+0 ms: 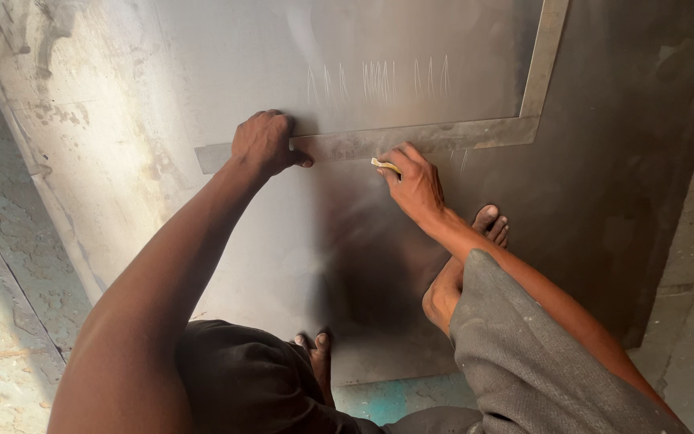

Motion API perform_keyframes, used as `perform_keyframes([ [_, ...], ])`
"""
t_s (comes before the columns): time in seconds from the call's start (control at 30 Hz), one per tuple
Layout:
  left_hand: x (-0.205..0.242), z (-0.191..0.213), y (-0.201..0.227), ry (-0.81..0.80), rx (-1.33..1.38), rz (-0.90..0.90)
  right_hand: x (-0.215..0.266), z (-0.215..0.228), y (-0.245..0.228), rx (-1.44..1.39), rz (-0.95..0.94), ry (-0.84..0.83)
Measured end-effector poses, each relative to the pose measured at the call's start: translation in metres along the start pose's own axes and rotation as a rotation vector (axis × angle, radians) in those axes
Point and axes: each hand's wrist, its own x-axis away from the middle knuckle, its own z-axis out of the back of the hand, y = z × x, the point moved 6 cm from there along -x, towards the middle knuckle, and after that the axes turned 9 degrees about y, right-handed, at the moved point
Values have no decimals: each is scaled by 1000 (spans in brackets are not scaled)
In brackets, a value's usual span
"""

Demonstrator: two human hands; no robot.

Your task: The person uses a metal square ruler and a yellow marking tool to draw straight lines on a large metal sheet. They position the ruler at various angles and slide the marker along the edge to create a grid of intersecting lines.

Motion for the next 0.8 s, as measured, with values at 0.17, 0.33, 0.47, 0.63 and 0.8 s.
perform_keyframes([
  [0.17, -3, 1, 4, 1, -5, 5, 2, -3, 3, -1, 46, -20],
  [0.33, -5, 2, -1, 17, 5, -4, -5, -17, 20, 152, -14, -119],
  [0.47, -1, 7, 8, 4, -4, 8, 23, -32, -2, 138, -41, -706],
  [0.63, 21, 34, -1, 130, -108, -124, 35, 17, -59, 115, 7, -804],
  [0.8, 69, 75, -130, 195, -250, -98, -39, 125, -52, 650, 25, -609],
])
